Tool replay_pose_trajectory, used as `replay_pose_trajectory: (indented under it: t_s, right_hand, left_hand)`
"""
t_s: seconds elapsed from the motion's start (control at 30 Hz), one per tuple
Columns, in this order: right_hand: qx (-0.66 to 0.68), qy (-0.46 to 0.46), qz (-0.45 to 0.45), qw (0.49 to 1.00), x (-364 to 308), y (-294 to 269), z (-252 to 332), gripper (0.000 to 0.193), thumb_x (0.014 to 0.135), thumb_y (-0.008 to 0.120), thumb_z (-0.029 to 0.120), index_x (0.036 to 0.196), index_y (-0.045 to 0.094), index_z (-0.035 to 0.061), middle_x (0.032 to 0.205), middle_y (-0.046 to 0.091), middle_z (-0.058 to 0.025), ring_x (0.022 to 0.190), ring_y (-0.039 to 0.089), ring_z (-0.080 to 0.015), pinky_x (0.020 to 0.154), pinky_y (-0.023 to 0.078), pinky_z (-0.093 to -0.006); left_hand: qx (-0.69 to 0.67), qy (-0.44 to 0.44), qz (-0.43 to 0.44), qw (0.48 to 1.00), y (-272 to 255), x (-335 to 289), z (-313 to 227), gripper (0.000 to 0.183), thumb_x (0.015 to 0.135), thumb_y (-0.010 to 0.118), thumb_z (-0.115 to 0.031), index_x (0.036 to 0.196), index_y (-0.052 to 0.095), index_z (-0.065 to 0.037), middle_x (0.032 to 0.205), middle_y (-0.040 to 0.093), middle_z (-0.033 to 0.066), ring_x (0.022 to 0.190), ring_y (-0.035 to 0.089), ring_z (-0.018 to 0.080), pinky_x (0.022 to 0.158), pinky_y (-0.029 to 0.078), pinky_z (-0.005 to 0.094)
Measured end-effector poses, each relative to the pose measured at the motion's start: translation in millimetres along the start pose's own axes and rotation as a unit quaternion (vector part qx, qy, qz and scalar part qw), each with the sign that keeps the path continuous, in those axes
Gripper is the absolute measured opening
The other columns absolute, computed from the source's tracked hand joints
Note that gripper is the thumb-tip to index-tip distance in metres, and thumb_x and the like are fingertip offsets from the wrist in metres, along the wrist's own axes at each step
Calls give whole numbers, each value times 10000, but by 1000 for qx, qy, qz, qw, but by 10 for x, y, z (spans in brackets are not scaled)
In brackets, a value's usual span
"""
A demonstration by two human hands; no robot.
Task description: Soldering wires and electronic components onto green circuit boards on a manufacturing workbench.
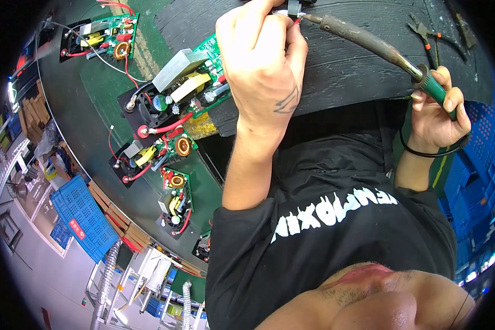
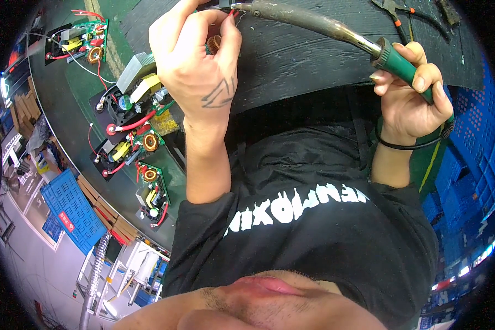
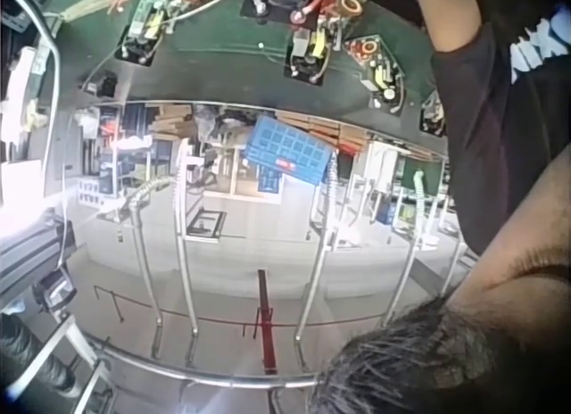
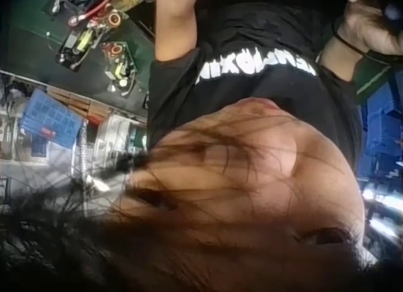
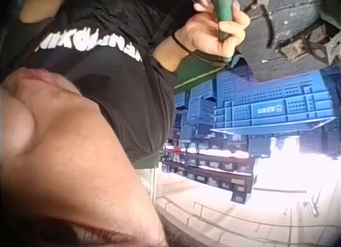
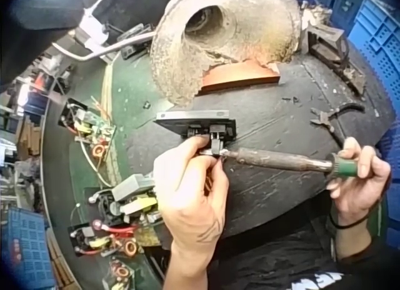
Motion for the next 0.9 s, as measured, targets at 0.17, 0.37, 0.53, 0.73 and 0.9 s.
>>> replay_pose_trajectory:
  t_s: [0.17,0.37,0.53,0.73,0.9]
  right_hand:
    - [-13,-7,0,1000,1,16,11,374,971,463,385,824,616,77,1342,588,-320,812,715,-418,667,617,-424]
    - [-12,-7,1,1000,2,15,1,368,966,468,388,809,608,86,1343,591,-313,808,716,-412,669,613,-441]
    - [-8,-3,4,1000,4,12,0,361,962,470,390,809,607,93,1348,590,-307,802,716,-404,676,608,-448]
    - [-13,-8,13,1000,8,23,7,358,960,464,385,811,610,94,1342,592,-306,800,718,-402,683,611,-446]
    - [-27,-10,7,1000,-1,33,23,359,961,458,383,807,610,97,1337,593,-307,795,722,-405,687,616,-442]
  left_hand:
    - [-4,0,3,1000,-5,4,3,194,721,754,87,892,678,36,1083,707,187,926,633,348,836,510,403]
    - [-2,3,10,1000,-3,5,2,202,722,751,88,903,674,39,1081,705,181,925,629,351,838,508,406]
    - [5,3,27,1000,15,0,13,209,729,747,90,917,670,39,1091,698,180,937,626,353,848,504,412]
    - [10,11,35,999,23,6,8,205,749,743,83,936,668,42,1101,691,185,947,626,359,858,503,419]
    - [9,12,34,999,12,15,-10,195,768,734,79,948,669,43,1107,684,191,959,622,366,871,499,428]
Point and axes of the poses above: each hand's wrist, its own x-axis towards the middle knuckle, its own y-axis out of the palm, z = x × y, the point moved 8 cm from there along x, towards the middle knuckle
